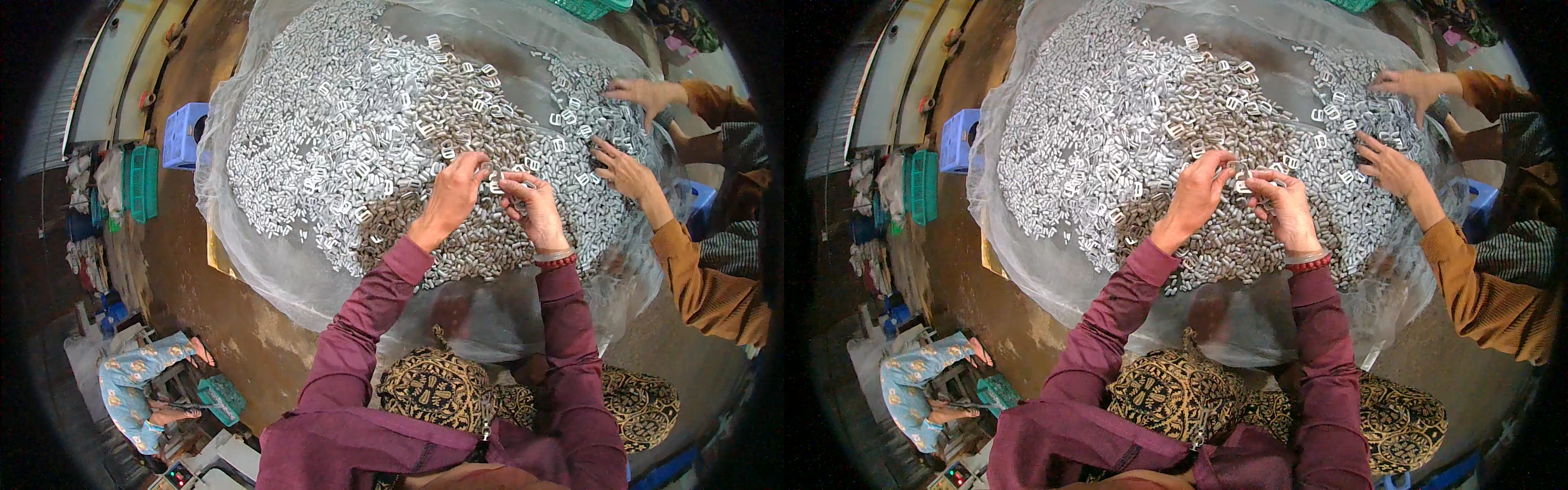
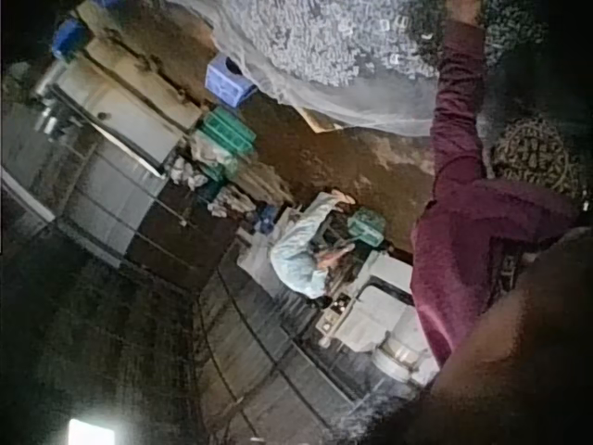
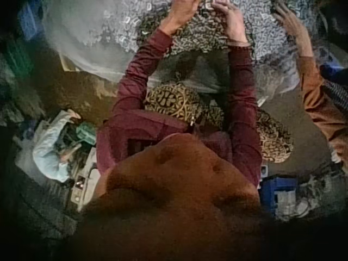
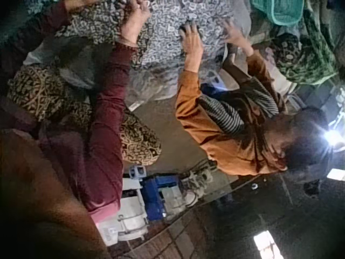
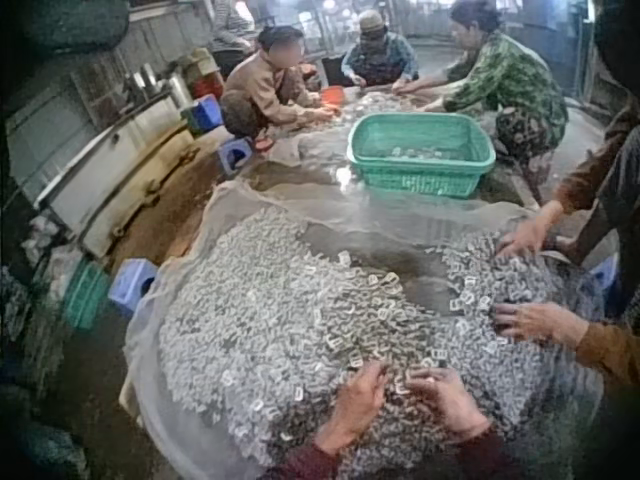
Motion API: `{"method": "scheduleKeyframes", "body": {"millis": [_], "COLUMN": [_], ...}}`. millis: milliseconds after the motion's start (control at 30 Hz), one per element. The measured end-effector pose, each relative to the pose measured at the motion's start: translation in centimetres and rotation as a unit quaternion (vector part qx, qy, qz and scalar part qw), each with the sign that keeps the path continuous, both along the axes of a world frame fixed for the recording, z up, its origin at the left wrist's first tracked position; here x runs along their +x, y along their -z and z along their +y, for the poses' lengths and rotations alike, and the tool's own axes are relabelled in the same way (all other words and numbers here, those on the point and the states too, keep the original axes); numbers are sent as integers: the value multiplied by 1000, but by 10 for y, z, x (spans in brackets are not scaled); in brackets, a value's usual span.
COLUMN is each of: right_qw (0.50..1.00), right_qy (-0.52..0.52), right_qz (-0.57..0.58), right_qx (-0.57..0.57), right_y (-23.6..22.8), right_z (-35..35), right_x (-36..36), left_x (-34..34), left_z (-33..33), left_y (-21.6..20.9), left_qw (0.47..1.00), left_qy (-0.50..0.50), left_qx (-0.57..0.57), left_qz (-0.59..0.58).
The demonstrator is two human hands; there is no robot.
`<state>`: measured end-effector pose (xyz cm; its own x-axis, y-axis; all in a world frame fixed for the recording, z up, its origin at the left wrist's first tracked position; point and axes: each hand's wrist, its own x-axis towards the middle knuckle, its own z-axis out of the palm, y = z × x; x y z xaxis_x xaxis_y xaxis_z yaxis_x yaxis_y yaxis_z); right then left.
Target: The person sorts small metallic items from a large pile on a plastic sheet, picking them up by hand and placing them into a green basket. Other people are also sorting items at the same table.
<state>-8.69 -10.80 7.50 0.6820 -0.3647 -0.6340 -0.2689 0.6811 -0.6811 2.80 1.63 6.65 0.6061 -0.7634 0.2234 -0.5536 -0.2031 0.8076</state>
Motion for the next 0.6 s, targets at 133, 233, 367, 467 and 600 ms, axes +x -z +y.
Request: {"method": "scheduleKeyframes", "body": {"millis": [133, 233, 367, 467, 600], "right_qw": [998, 998, 999, 998, 999], "right_qy": [-24, -55, -41, 38, -33], "right_qz": [7, 18, 8, -6, -20], "right_qx": [62, 41, 20, 45, 27], "right_y": [-1, -4, -13, -16, -14], "right_z": [-15, -18, -10, -9, -11], "right_x": [-5, -7, -1, 3, 4], "left_x": [6, 10, 25, 39, 39], "left_z": [8, 6, 3, -4, -7], "left_y": [-20, -34, -31, -29, -30], "left_qw": [984, 964, 951, 958, 943], "left_qy": [97, 184, 245, 245, 269], "left_qx": [50, 65, 74, 22, 83], "left_qz": [-143, -181, -173, -145, -179]}}
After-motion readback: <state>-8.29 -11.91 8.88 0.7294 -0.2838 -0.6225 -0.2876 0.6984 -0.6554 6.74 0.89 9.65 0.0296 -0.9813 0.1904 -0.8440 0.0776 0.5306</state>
